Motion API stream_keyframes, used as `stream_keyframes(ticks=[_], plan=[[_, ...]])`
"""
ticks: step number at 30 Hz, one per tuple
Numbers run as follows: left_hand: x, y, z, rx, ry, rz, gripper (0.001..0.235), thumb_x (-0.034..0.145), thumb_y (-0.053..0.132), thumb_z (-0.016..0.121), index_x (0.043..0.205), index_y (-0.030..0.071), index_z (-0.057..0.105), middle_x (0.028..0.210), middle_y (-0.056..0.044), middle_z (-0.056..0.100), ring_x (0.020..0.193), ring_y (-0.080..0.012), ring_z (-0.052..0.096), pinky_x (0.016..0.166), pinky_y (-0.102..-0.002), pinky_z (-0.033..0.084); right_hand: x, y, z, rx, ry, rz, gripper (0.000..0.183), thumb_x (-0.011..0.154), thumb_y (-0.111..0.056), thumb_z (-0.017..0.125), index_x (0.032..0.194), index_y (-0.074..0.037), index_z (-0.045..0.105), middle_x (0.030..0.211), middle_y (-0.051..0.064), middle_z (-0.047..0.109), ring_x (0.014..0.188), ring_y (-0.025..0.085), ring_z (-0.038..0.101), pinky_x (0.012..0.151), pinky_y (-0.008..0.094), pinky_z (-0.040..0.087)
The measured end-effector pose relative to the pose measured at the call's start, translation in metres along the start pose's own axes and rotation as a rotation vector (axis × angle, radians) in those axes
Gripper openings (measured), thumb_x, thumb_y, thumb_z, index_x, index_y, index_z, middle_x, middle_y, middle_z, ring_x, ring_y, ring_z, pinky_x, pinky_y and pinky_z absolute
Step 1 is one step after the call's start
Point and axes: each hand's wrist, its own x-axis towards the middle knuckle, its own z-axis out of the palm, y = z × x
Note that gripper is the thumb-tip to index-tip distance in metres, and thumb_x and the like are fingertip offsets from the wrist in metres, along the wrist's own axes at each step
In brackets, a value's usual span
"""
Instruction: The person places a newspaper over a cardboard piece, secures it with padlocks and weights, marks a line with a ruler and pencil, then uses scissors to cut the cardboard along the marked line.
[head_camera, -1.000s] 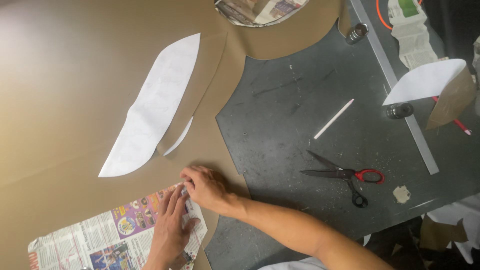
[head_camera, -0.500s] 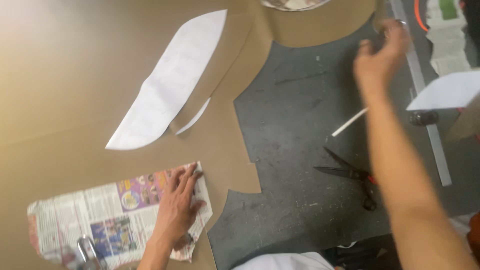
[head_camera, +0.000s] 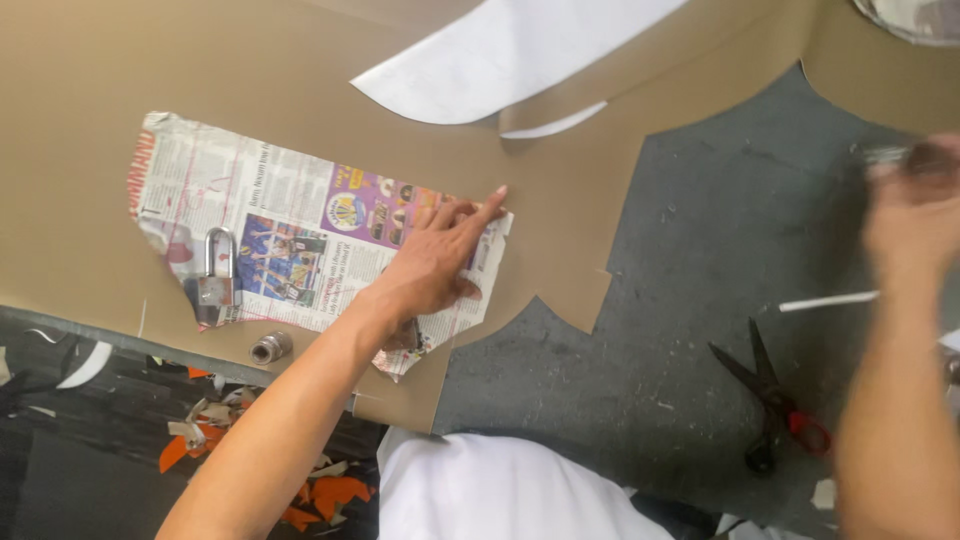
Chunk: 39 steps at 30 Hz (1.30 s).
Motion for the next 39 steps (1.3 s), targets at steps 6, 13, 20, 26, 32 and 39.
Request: stream_keyframes(ticks=[6, 13, 20, 26, 32, 39], plan=[[0.0, -0.011, 0.012, -0.038, -0.008, 0.029, 0.142, 0.052, 0.012, 0.096, 0.16, 0.019, 0.004, 0.15, 0.0, 0.052, 0.136, -0.0307, 0.042, 0.121, -0.048, 0.023, -0.098, -0.194, 0.125, 0.277, -0.543, -0.093, 0.05, 0.082, -0.002, 0.083, 0.128, -0.011, 0.065, 0.12, 0.006, 0.073, 0.104, 0.019, 0.074, 0.091, 0.033, 0.061], [0.003, -0.018, 0.01, -0.084, 0.017, 0.103, 0.148, 0.047, 0.015, 0.097, 0.16, 0.017, 0.002, 0.151, -0.001, 0.051, 0.136, -0.0353, 0.041, 0.117, -0.05, 0.026, -0.136, -0.262, 0.19, 0.179, -0.524, -0.544, 0.045, 0.08, -0.001, 0.079, 0.122, -0.004, 0.063, 0.128, 0.011, 0.065, 0.121, 0.032, 0.062, 0.103, 0.043, 0.054], [0.001, -0.017, 0.014, 0.013, -0.04, -0.085, 0.144, 0.053, 0.021, 0.099, 0.162, 0.019, 0.004, 0.144, -0.016, 0.045, 0.14, -0.0375, 0.036, 0.118, -0.049, 0.028, -0.14, -0.25, 0.205, 0.203, -0.408, -0.426, 0.033, 0.094, -0.008, 0.073, 0.125, -0.007, 0.063, 0.141, 0.009, 0.06, 0.129, 0.029, 0.061, 0.107, 0.039, 0.054], [-0.003, -0.017, 0.018, -0.013, 0.087, 0.091, 0.141, 0.052, 0.02, 0.097, 0.159, 0.011, 0.005, 0.153, -0.021, 0.038, 0.144, -0.0393, 0.033, 0.119, -0.052, 0.024, -0.128, -0.202, 0.137, 0.045, -0.236, -0.241, 0.041, 0.093, -0.019, 0.073, 0.133, -0.011, 0.064, 0.144, 0.011, 0.057, 0.134, 0.032, 0.057, 0.11, 0.041, 0.049], [-0.032, -0.005, 0.041, -0.024, 0.313, 0.06, 0.124, 0.066, 0.014, 0.088, 0.162, 0.007, 0.011, 0.161, -0.027, 0.027, 0.147, -0.0459, 0.031, 0.12, -0.054, 0.026, -0.131, -0.04, -0.02, -0.364, 0.211, 0.119, 0.038, 0.098, -0.006, 0.075, 0.134, -0.003, 0.062, 0.141, 0.02, 0.056, 0.137, 0.038, 0.051, 0.115, 0.05, 0.041], [-0.091, -0.003, 0.088, 0.119, 0.562, -0.111, 0.066, 0.088, 0.023, 0.079, 0.147, 0.011, 0.051, 0.16, -0.022, 0.036, 0.147, -0.0432, 0.034, 0.121, -0.065, 0.021, -0.178, 0.14, -0.13, -0.518, 0.14, 0.171, 0.05, 0.106, -0.021, 0.079, 0.142, 0.003, 0.055, 0.149, 0.033, 0.048, 0.14, 0.045, 0.046, 0.116, 0.052, 0.04]])
